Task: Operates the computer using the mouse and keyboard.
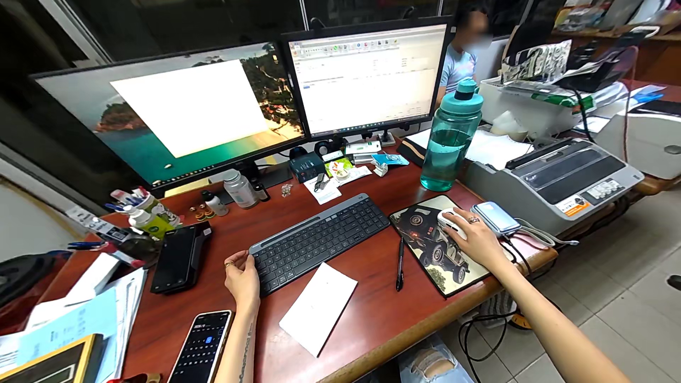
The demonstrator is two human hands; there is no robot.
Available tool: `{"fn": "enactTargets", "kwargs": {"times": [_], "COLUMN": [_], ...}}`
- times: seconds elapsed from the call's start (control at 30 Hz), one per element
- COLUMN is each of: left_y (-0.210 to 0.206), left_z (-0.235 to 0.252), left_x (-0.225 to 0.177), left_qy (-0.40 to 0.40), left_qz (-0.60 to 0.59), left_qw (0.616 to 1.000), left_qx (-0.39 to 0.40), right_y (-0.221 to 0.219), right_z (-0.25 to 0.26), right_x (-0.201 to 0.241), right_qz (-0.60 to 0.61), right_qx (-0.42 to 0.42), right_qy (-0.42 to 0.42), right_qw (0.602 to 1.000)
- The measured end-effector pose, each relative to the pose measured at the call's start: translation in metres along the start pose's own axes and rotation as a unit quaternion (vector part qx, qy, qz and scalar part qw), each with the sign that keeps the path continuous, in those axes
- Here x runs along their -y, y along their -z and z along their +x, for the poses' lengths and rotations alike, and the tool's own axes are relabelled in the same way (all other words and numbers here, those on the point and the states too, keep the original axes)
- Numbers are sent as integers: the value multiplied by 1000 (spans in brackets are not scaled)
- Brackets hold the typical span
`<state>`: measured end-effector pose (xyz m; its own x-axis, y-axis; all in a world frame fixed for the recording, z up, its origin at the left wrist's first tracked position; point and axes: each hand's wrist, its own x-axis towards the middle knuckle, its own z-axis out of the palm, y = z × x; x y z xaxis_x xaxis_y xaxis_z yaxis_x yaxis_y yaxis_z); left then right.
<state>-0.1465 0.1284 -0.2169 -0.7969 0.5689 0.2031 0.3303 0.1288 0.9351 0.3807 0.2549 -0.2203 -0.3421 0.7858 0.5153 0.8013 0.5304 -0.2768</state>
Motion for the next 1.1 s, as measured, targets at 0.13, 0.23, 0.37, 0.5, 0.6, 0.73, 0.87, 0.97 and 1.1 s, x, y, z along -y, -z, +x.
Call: {"fn": "enactTargets", "kwargs": {"times": [0.13,0.23,0.37,0.5,0.6,0.73,0.87,0.97,1.1], "left_y": [0,1,0,0,0,-1,0,-1,1], "left_z": [0,-1,1,0,0,1,1,1,0], "left_x": [1,-1,0,0,0,2,2,2,1], "left_qy": [-3,-3,0,-1,-1,-5,-2,0,-3], "left_qz": [1,-2,-3,1,3,0,-5,-4,-4], "left_qw": [1000,1000,1000,1000,1000,1000,1000,1000,1000], "left_qx": [4,4,4,3,2,2,-1,1,7], "right_y": [0,-1,0,0,-1,-2,-1,-1,-2], "right_z": [-1,-1,-1,-1,1,4,3,2,2], "right_x": [1,0,0,0,-1,-3,0,0,-1], "right_qz": [4,5,-2,-3,1,-3,-6,-16,-15], "right_qx": [-1,-4,-1,1,5,5,0,-9,-14], "right_qy": [-7,-6,-8,-8,-11,-20,-16,-19,-24], "right_qw": [1000,1000,1000,1000,1000,1000,1000,1000,999]}}
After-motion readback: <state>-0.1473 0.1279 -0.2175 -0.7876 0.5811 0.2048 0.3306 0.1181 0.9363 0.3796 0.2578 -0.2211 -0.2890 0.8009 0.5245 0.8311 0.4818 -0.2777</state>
